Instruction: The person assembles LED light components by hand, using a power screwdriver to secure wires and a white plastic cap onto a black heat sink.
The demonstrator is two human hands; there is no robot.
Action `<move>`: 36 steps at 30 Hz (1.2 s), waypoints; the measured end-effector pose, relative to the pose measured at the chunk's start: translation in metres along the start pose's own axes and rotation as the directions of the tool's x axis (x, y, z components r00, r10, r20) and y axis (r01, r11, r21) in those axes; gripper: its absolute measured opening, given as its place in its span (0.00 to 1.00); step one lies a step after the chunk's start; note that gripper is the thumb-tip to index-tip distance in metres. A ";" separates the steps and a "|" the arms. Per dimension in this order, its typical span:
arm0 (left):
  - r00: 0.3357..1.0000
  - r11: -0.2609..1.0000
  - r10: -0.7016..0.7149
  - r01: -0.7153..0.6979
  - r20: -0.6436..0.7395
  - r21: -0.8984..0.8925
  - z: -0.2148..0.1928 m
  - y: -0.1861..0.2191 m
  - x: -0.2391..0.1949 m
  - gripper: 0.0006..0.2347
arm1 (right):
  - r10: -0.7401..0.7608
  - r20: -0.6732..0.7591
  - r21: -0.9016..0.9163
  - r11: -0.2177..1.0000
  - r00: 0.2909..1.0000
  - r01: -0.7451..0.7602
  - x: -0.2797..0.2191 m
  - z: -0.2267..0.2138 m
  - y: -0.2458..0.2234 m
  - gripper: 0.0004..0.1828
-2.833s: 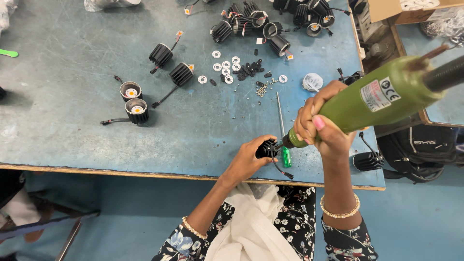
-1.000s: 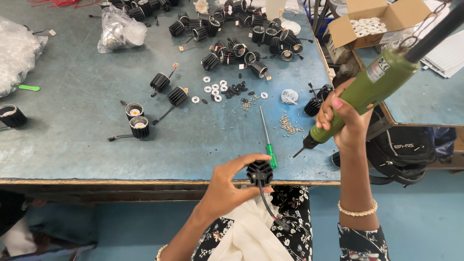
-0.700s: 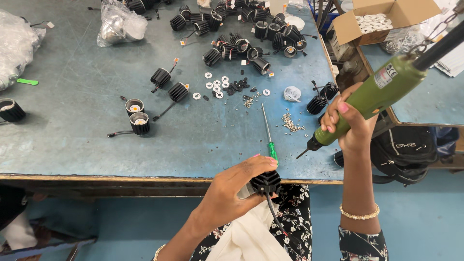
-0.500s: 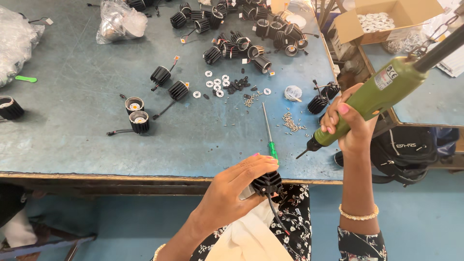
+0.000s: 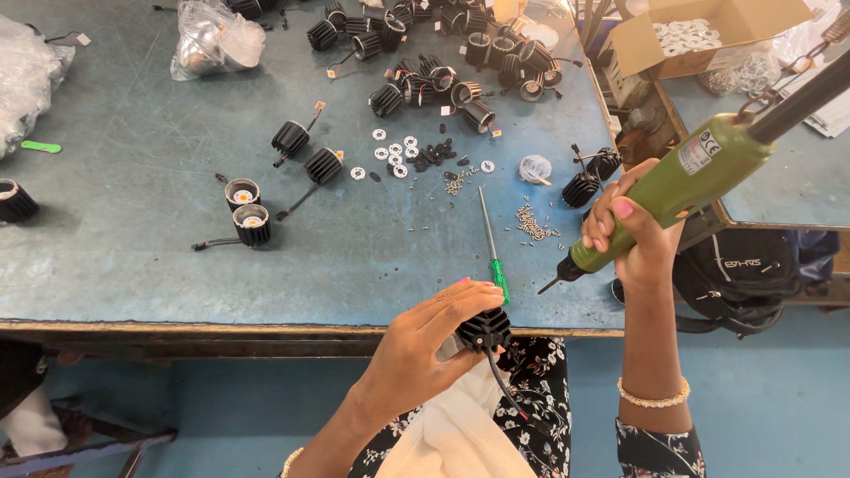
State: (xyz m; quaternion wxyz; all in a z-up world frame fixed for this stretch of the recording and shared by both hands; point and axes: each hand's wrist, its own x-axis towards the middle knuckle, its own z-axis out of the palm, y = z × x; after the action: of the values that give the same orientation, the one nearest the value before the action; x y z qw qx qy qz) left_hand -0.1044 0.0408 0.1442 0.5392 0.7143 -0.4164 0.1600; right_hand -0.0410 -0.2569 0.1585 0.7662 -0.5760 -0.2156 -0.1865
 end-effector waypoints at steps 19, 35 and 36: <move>0.876 0.855 -0.477 0.482 0.071 -0.194 0.063 -0.149 -0.028 0.23 | -0.106 -0.007 -0.040 0.994 0.994 0.106 0.004 0.011 -0.009 0.25; 0.952 0.854 -0.299 0.295 0.058 -0.428 0.056 -0.168 -0.037 0.15 | -0.187 -0.056 0.053 0.980 0.981 0.190 0.014 0.050 0.020 0.37; 0.934 0.822 -0.354 0.335 0.046 -0.461 0.058 -0.171 -0.037 0.14 | -0.191 -0.062 0.070 0.978 0.980 0.195 0.014 0.058 0.022 0.37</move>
State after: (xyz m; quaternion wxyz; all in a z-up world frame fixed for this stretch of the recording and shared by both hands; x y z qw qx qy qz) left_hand -0.0086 0.0162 -0.0108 0.7216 0.6254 -0.2955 -0.0288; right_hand -0.0245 -0.1962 0.1625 0.7715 -0.5174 -0.2561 -0.2674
